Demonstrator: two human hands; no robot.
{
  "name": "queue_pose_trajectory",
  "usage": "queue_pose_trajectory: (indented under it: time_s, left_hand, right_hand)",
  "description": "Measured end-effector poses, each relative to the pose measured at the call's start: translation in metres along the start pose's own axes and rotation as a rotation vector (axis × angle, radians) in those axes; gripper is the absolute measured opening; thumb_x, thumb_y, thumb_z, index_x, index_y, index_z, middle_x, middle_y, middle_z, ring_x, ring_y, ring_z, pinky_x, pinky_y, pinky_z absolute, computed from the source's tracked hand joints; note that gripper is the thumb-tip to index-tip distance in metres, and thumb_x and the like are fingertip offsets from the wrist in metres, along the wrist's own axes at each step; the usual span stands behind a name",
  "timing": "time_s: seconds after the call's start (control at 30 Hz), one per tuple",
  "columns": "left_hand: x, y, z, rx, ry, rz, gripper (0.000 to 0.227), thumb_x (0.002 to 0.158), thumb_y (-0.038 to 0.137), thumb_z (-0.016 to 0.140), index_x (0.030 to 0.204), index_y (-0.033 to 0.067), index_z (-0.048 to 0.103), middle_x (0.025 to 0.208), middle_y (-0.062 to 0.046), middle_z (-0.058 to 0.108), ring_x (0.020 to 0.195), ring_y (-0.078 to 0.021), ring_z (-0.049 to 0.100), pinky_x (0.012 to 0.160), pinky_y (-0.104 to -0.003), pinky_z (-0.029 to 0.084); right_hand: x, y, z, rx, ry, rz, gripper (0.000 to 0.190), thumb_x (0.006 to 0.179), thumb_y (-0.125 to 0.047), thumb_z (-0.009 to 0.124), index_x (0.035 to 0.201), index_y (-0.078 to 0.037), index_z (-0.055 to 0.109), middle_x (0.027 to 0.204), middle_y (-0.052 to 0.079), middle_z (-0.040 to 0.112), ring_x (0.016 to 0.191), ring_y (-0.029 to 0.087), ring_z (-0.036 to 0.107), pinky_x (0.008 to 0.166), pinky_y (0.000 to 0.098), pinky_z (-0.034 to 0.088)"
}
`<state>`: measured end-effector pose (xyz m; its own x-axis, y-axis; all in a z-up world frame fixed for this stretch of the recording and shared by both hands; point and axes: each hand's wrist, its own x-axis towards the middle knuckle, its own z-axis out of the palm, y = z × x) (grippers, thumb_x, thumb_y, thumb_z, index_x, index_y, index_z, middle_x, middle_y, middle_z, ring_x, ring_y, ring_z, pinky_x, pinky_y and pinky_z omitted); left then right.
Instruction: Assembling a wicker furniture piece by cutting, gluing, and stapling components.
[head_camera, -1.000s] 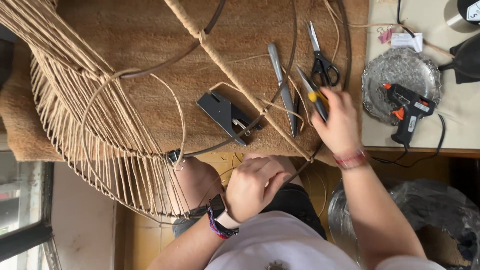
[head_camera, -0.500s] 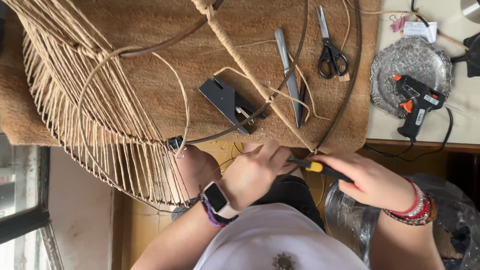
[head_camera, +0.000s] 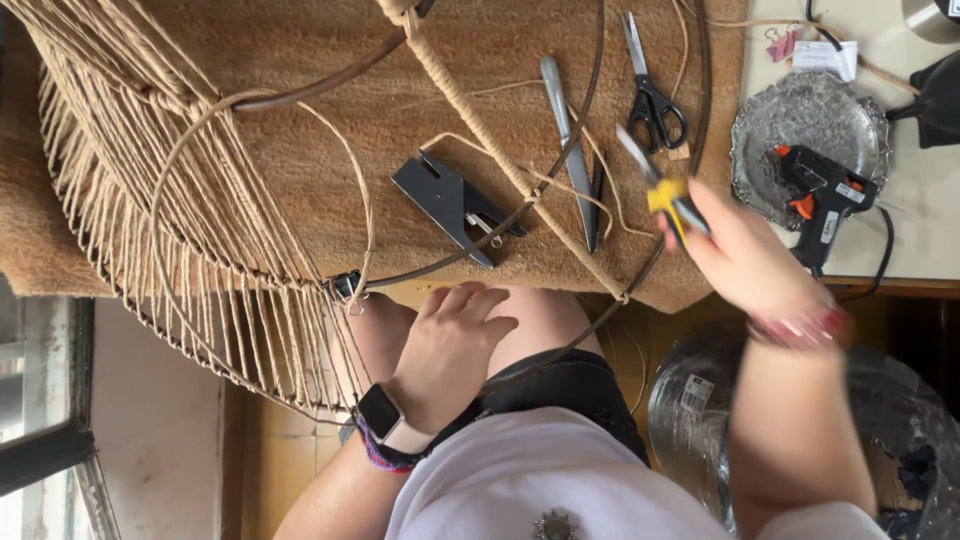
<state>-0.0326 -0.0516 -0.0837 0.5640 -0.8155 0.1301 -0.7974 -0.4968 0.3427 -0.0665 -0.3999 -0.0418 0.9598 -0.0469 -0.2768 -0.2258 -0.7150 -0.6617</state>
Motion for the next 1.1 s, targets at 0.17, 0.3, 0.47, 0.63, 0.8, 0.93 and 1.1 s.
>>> queue_pose_trajectory:
  time_s: [0.17, 0.3, 0.47, 0.63, 0.8, 0.93, 1.1]
  left_hand:
    - [0.017, 0.020, -0.010, -0.108, 0.223, -0.056, 0.004, 0.086, 0.028, 0.077, 0.086, 0.0245, 0.074, 0.106, 0.005, 0.072, 0.118, -0.0228, 0.063, 0.102, -0.040, 0.044]
    - [0.028, 0.031, -0.020, -0.272, 0.443, -0.080, 0.020, 0.078, 0.024, 0.086, 0.077, 0.0184, 0.067, 0.090, 0.003, 0.068, 0.099, -0.0217, 0.068, 0.087, -0.036, 0.052]
    - [0.036, 0.034, -0.028, -0.340, 0.501, -0.120, 0.026, 0.083, 0.027, 0.084, 0.077, 0.0182, 0.061, 0.085, 0.004, 0.062, 0.089, -0.0207, 0.067, 0.081, -0.034, 0.052]
    - [0.040, 0.040, -0.028, -0.438, 0.466, -0.110, 0.038, 0.096, 0.037, 0.070, 0.067, 0.0179, 0.054, 0.076, 0.004, 0.060, 0.087, -0.0200, 0.068, 0.081, -0.032, 0.050]
    - [0.041, 0.040, -0.021, -0.397, 0.348, -0.134, 0.035, 0.102, 0.035, 0.061, 0.073, 0.0158, 0.061, 0.081, -0.002, 0.068, 0.092, -0.0265, 0.070, 0.082, -0.038, 0.051]
    - [0.056, 0.027, 0.014, -0.153, 0.312, -0.150, 0.009, 0.091, 0.017, 0.069, 0.090, 0.0091, 0.072, 0.100, -0.012, 0.071, 0.098, -0.0332, 0.067, 0.082, -0.042, 0.052]
    - [0.088, 0.003, 0.054, 0.202, 0.411, -0.050, 0.012, 0.096, 0.015, 0.057, 0.098, 0.0084, 0.067, 0.115, -0.015, 0.062, 0.121, -0.0372, 0.054, 0.102, -0.045, 0.042]
  right_hand:
    - [0.084, 0.055, 0.054, -0.378, 0.354, -0.119, 0.068, 0.089, -0.008, 0.068, 0.155, -0.009, 0.050, 0.125, 0.021, 0.059, 0.106, 0.040, 0.068, 0.090, 0.0485, 0.059]
    - [0.064, 0.020, 0.066, -0.469, 0.622, -0.177, 0.024, 0.092, -0.016, 0.074, 0.114, -0.019, 0.068, 0.103, 0.007, 0.053, 0.095, 0.034, 0.066, 0.075, 0.0440, 0.059]
    - [0.041, 0.016, 0.103, -0.479, 0.414, -0.042, 0.014, 0.095, -0.035, 0.070, 0.107, -0.040, 0.072, 0.084, -0.008, 0.072, 0.077, 0.022, 0.074, 0.069, 0.0394, 0.061]
    - [0.049, 0.013, 0.090, -0.588, 0.462, 0.094, 0.024, 0.091, -0.053, 0.071, 0.115, -0.048, 0.069, 0.084, -0.017, 0.073, 0.081, 0.015, 0.075, 0.073, 0.0391, 0.063]
    - [0.055, -0.031, 0.081, -0.535, 0.096, 0.377, 0.050, 0.082, -0.055, 0.073, 0.113, -0.019, 0.057, 0.099, 0.013, 0.079, 0.101, 0.040, 0.074, 0.092, 0.0550, 0.055]
    - [0.066, 0.021, 0.110, -0.527, 0.183, 0.312, 0.047, 0.085, -0.050, 0.073, 0.113, -0.017, 0.054, 0.094, 0.016, 0.077, 0.094, 0.043, 0.075, 0.085, 0.0557, 0.057]
    - [0.058, 0.031, 0.099, -0.539, 0.316, 0.214, 0.035, 0.092, -0.022, 0.060, 0.123, -0.009, 0.053, 0.101, 0.022, 0.072, 0.087, 0.045, 0.074, 0.078, 0.0565, 0.060]
